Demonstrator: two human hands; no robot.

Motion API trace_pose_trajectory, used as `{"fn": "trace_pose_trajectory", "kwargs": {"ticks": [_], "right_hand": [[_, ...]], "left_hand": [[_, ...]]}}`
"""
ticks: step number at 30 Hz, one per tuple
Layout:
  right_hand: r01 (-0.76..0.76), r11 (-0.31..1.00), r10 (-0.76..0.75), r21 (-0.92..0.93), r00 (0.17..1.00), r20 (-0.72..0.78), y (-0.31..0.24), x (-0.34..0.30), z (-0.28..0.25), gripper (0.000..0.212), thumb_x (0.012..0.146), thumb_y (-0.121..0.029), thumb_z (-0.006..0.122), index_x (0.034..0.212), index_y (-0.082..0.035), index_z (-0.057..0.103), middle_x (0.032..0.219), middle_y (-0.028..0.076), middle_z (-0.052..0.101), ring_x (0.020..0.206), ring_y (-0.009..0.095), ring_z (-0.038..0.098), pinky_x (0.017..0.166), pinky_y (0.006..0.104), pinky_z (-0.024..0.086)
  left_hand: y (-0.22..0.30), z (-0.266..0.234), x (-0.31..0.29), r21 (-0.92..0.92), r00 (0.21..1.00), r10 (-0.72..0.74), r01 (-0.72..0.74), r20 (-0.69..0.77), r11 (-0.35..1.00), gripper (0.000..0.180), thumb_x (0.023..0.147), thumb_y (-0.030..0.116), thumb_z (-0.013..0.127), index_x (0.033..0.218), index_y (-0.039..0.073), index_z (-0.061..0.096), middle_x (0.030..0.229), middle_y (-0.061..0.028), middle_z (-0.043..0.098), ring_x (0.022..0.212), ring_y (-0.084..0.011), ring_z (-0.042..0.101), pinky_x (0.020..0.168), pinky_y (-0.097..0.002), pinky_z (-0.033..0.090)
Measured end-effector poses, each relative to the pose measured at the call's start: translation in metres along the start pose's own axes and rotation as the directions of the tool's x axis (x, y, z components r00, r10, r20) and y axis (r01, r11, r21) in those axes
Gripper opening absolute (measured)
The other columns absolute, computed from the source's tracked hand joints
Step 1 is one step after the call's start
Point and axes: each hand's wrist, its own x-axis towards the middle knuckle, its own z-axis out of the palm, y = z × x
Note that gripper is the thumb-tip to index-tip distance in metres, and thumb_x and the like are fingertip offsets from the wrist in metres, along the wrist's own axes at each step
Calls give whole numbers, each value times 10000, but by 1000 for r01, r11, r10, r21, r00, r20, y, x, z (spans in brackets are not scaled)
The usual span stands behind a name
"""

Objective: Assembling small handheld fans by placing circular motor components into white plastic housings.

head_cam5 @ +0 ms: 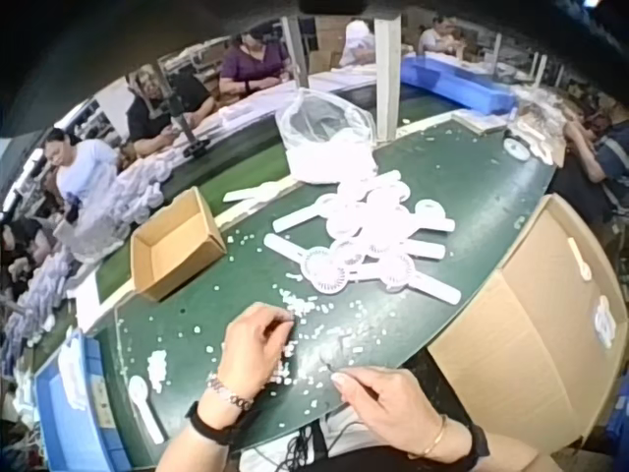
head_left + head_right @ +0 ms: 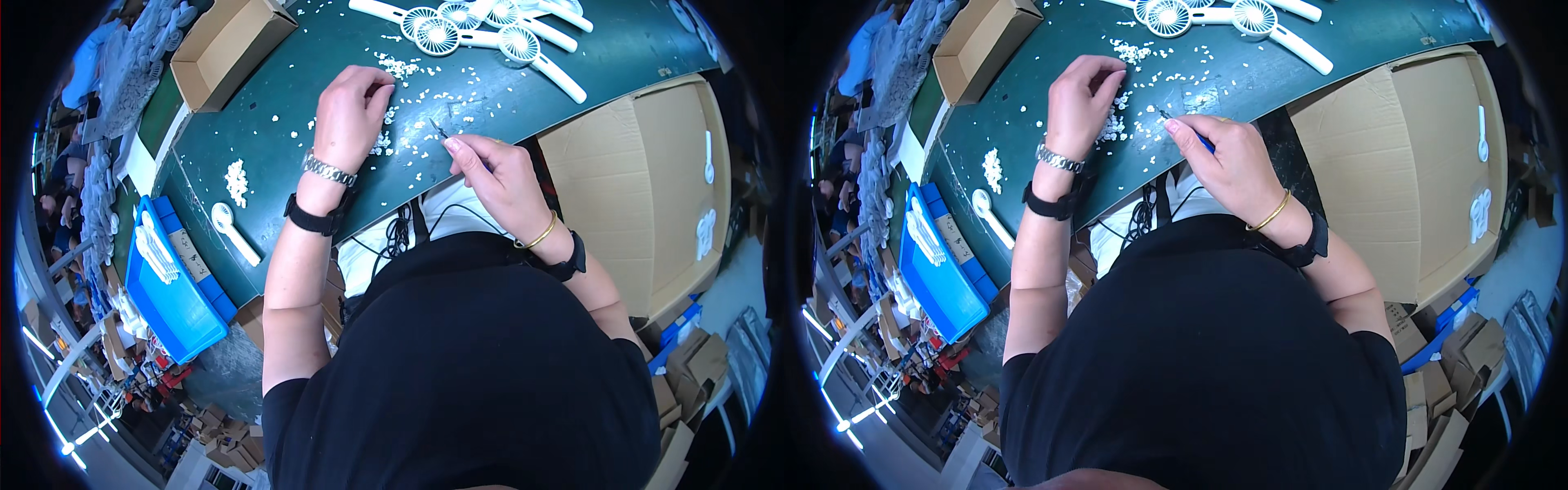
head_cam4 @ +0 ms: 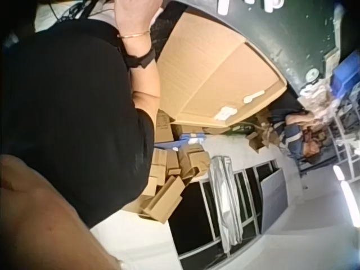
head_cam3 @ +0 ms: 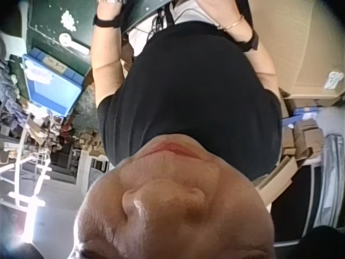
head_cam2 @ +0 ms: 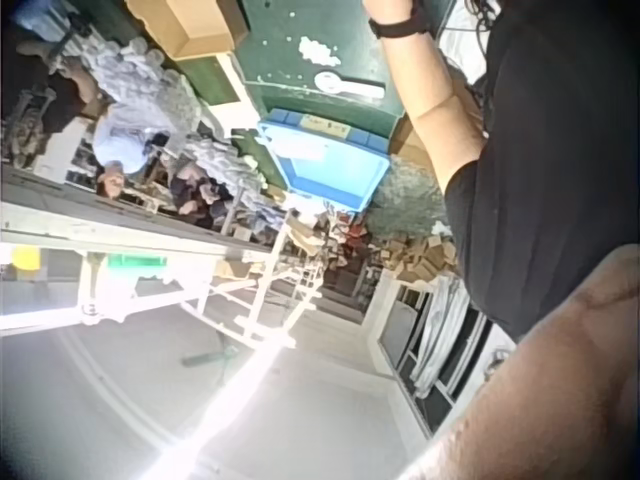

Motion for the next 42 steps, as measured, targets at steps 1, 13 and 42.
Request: {"fn": "trace_pose_trajectory", "kwargs": {"ticks": [1,13,42], "right_hand": [[-2,1000,2,2,1000,3,0,0,0,339,1101,-269,630,1152,39,763,793,66,702,687,106,606,655,267,501],[73,995,-68,-65,996,65,-3,1,2,356,1095,-255,635,1234,60,724,964,158,757,864,197,731,785,307,556],[91,995,-89,-37,994,69,-10,-2,3,296,1081,-225,657,1140,47,756,896,149,749,765,188,684,728,307,528]], "left_hand": [[6,-4,-3,-66,997,-73,72,1,995,161,971,59,755,1125,22,787,989,-81,764,814,-150,732,738,-273,582],[47,-23,-54,-736,901,-358,414,246,536,225,983,-12,747,1204,-49,768,967,-65,773,821,-87,719,719,-210,589],[50,-14,-64,-829,887,-374,414,273,377,183,964,-41,758,1146,-47,772,995,-58,756,840,-87,727,750,-206,603]]}}
